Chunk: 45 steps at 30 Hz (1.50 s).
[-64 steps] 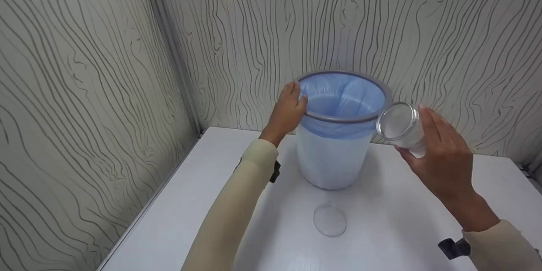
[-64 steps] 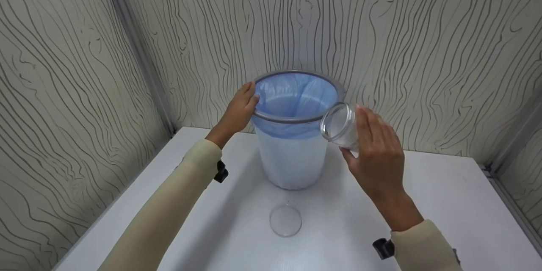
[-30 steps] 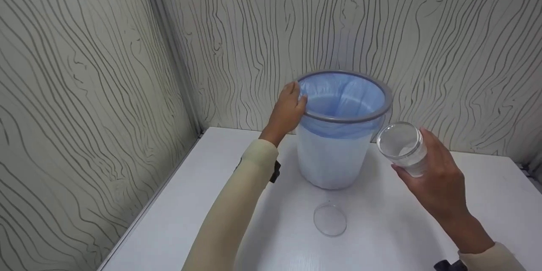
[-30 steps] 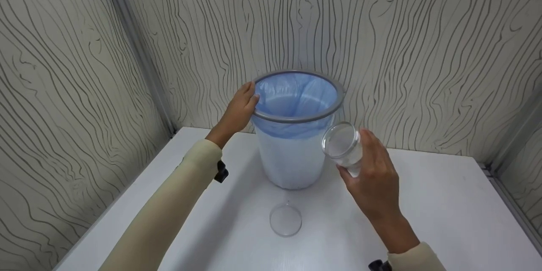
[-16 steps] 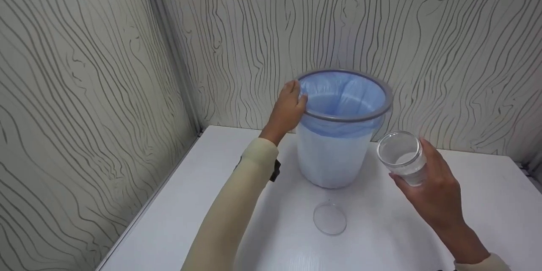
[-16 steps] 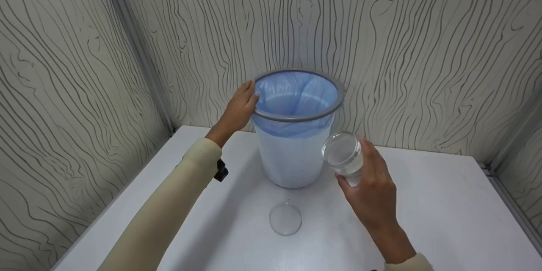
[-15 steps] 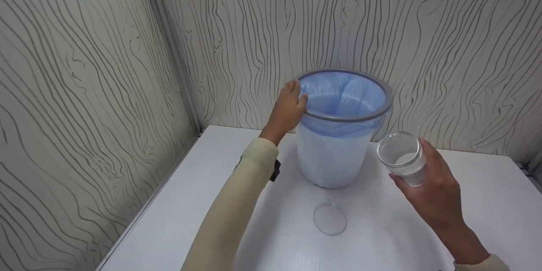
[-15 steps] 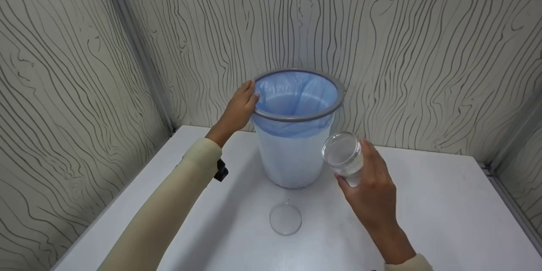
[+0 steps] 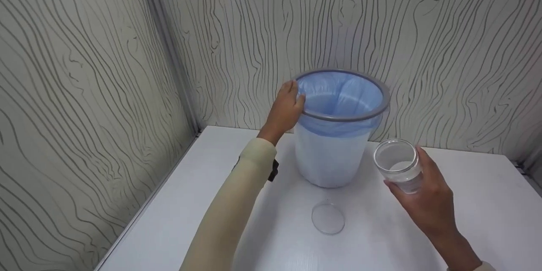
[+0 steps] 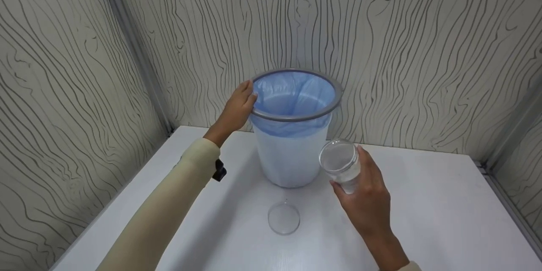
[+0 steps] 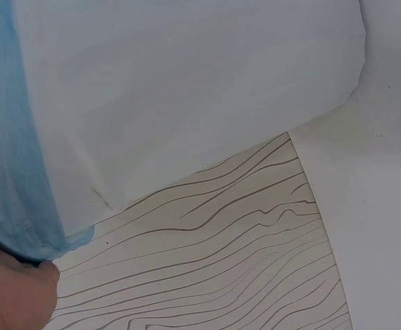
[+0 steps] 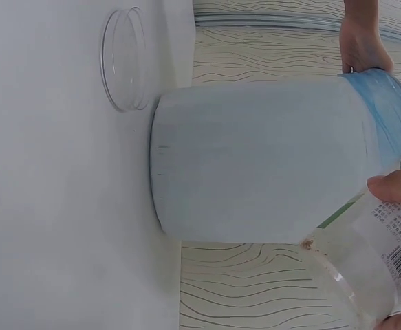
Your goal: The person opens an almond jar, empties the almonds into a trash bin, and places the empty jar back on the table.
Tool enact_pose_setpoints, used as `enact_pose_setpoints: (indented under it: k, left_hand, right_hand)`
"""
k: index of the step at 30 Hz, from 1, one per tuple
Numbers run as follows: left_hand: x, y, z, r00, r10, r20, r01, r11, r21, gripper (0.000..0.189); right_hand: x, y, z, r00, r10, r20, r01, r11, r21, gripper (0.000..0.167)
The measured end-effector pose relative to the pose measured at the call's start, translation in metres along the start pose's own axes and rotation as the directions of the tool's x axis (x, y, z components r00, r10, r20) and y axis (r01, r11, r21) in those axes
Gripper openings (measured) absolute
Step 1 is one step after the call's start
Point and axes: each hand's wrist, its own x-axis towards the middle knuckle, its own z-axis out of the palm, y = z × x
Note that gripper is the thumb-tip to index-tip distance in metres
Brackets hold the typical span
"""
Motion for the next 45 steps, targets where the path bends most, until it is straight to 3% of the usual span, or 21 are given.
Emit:
enact_pose_setpoints:
  k: [14, 26, 45]
  left_hand:
    - [-0.003, -0.001, 0.000, 1.000, 0.013, -0.013, -0.013, 1.000, -0.002, 0.061]
    - [0.000, 0.000, 0.000, 0.999, -0.031, 0.011, 0.032, 0.999, -0.028, 0.061]
    - [-0.002, 0.000, -0.001, 1.000, -0.010, 0.005, 0.010, 1.000, -0.020, 0.062]
  right_hand:
    - [-0.017, 0.002, 0.007, 0.998, 0.060, 0.029, -0.060, 0.998, 0.007, 0.107]
    - [-0.027, -0.001, 0.010, 0.993, 0.108, 0.036, -0.110, 0.993, 0.043, 0.106]
    - [-0.042, -0.005, 0.019, 0.982, 0.170, 0.080, -0.174, 0.983, 0.056, 0.106]
